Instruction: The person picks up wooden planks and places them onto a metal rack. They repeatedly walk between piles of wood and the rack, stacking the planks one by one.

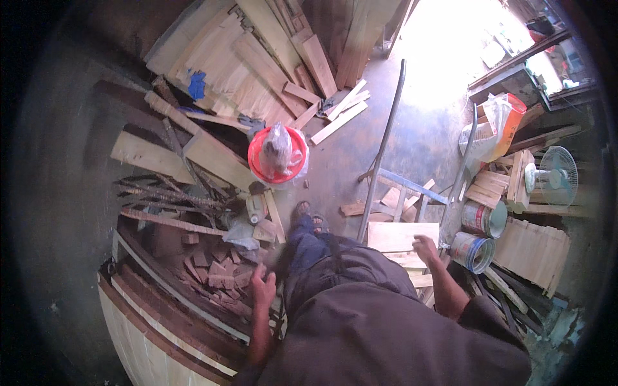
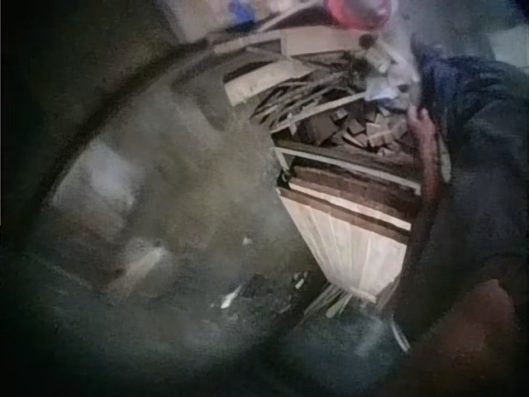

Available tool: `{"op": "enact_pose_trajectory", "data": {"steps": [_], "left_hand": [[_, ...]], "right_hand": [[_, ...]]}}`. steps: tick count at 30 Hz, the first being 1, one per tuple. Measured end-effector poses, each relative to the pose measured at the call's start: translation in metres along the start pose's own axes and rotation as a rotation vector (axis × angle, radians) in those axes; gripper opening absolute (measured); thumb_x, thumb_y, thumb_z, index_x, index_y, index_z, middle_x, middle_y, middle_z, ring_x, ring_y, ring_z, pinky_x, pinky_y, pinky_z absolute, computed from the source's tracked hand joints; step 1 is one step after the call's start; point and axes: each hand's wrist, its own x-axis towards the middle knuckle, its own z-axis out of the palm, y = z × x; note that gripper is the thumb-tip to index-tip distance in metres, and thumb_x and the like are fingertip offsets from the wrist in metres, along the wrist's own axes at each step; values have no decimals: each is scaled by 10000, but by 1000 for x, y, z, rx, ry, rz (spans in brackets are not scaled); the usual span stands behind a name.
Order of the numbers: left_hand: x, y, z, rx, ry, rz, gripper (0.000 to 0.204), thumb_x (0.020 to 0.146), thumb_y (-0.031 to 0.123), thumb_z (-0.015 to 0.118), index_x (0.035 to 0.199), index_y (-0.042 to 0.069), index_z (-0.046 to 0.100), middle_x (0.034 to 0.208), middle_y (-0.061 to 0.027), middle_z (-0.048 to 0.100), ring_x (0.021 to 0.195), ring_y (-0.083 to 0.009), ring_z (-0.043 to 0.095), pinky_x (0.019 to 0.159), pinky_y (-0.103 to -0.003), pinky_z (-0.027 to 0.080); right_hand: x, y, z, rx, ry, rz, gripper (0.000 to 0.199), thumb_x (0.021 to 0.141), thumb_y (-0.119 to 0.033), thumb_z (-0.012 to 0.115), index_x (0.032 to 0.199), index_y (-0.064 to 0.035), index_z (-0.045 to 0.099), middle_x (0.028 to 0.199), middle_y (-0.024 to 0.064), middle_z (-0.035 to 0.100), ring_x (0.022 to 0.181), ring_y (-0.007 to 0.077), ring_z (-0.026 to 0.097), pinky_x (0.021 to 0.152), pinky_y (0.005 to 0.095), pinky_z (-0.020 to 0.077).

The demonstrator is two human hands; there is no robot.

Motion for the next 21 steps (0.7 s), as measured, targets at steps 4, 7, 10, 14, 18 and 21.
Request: {"op": "enact_pose_trajectory", "data": {"steps": [4,7,10,14,18,21], "left_hand": [[56,164,-34,-663,-99,373,442,898,88,646,1315,-13,538,1212,-204,630,1091,-272,629,959,-349,489],[52,319,-70,-832,-108,997,274,930,124,604,1181,14,588,1071,-147,662,942,-220,631,863,-369,523],[27,413,-153,-900,-628,923,143,951,218,621,1047,115,648,1103,-94,651,1059,-193,563,934,-528,473],[75,514,-131,-1265,-884,991,233,767,-5,796,874,130,638,859,-61,639,954,-162,610,857,-314,520],[123,577,-107,-1177,-954,1039,201,760,0,798,822,100,635,809,-61,639,867,-168,628,809,-299,529],[153,621,-81,-1208,-1027,1100,132,824,108,760,782,76,639,788,-62,643,771,-181,641,760,-324,542]], "right_hand": [[-30,-33,-3,220,-26,314,495,782,-2,590,1262,114,550,961,177,683,797,194,642,712,305,507],[-19,-57,8,-6,-83,278,421,803,-94,586,1199,41,637,1072,218,705,1004,287,680,898,349,513],[15,-127,12,-25,-199,148,425,837,-126,589,1232,27,619,1118,219,694,1037,294,674,909,352,510],[78,-243,-20,-61,-213,4,443,831,-46,633,1270,3,598,1101,160,698,1015,235,662,873,333,516],[133,-310,-79,129,71,-92,470,834,26,607,1300,-16,572,1063,103,669,959,183,623,856,326,521],[167,-255,-99,338,197,-32,491,812,51,571,1298,-11,573,1097,109,658,1018,189,613,877,317,515]]}}
